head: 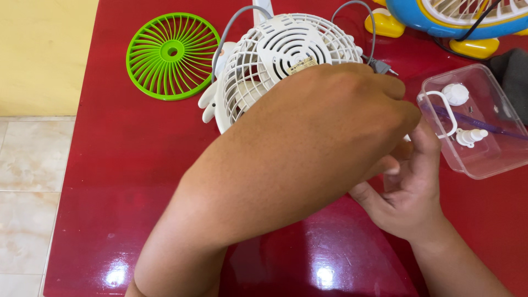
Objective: The person uses a screwdriver to remove screws from the back and sides of a white rabbit-shaped electric fan. They detach the rear grille and then the front grille, exposing the fan blades and motor. The person continues to unscrew and separate components, leaving the fan partially disassembled on the table.
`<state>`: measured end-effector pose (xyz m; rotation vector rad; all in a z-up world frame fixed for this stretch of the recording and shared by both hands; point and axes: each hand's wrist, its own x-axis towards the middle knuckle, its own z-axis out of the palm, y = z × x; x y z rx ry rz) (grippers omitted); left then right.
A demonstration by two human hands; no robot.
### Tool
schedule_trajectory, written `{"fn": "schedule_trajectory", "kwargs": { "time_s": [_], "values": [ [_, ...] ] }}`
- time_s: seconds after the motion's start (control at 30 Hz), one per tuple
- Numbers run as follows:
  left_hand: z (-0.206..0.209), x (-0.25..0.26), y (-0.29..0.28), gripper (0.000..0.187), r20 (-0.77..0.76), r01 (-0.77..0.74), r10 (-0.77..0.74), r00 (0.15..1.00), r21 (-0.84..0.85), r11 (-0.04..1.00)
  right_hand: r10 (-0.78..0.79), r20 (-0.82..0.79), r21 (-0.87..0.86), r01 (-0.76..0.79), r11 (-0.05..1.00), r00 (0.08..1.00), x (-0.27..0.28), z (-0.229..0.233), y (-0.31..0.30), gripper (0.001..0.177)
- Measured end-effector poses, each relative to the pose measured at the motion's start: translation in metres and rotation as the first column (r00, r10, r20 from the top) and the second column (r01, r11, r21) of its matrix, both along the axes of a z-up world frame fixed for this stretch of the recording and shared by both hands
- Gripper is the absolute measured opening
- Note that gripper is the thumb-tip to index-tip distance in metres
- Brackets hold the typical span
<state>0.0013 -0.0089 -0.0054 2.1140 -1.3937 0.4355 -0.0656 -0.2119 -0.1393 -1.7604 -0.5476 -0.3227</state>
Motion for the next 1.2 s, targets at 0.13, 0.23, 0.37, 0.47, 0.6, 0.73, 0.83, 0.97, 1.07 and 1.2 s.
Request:
{"fn": "schedule_trajectory", "kwargs": {
  "time_s": [0.13,0.23,0.37,0.47,0.6,0.73,0.83,0.97,1.07,1.2],
  "values": [
    [-0.008,-0.001,-0.007,0.026,-0.051,-0.056,0.055,0.997,-0.014,0.998,-0.067,0.067,-0.069,0.072,0.995,0.995,-0.001,-0.002,-0.001,0.099],
    [-0.014,0.001,-0.022,0.027,-0.006,-0.131,0.131,0.991,-0.020,0.991,-0.113,0.064,-0.084,0.118,0.989,0.992,0.000,-0.002,-0.003,0.091],
    [-0.017,0.003,-0.029,0.045,0.068,-0.195,0.197,0.978,-0.039,0.980,-0.157,0.018,-0.088,0.158,0.983,0.987,0.001,-0.001,-0.005,0.088],
    [-0.011,0.000,-0.022,0.036,0.091,-0.132,0.143,0.985,-0.121,0.984,-0.074,-0.091,-0.031,0.071,0.997,0.993,0.004,0.002,-0.007,0.097],
    [-0.002,-0.004,0.002,0.018,0.059,0.140,-0.134,0.989,-0.105,0.985,0.090,-0.191,0.078,-0.077,0.994,0.977,0.007,0.007,-0.009,0.094],
    [0.002,0.000,0.009,0.015,0.015,0.117,-0.116,0.993,-0.028,0.993,0.219,-0.129,0.051,-0.214,0.975,0.967,0.009,0.009,-0.007,0.089],
    [0.002,0.002,0.006,0.010,-0.003,0.088,-0.088,0.996,-0.003,0.996,0.213,-0.252,0.006,-0.218,0.976,0.944,0.007,0.007,-0.009,0.088],
    [-0.003,0.001,-0.004,0.013,0.008,-0.013,0.013,1.000,0.009,1.000,0.065,-0.138,-0.151,-0.086,0.985,0.988,0.006,-0.005,-0.013,0.086],
    [-0.010,0.002,-0.019,0.022,0.003,-0.108,0.108,0.994,0.062,0.992,-0.013,-0.021,-0.200,0.009,0.980,1.000,0.006,-0.015,-0.015,0.048],
    [-0.012,0.004,-0.023,0.047,0.033,-0.217,0.215,0.976,0.217,0.952,-0.045,0.042,-0.223,0.053,0.973,0.998,0.005,-0.015,-0.019,0.064]
  ]
}}
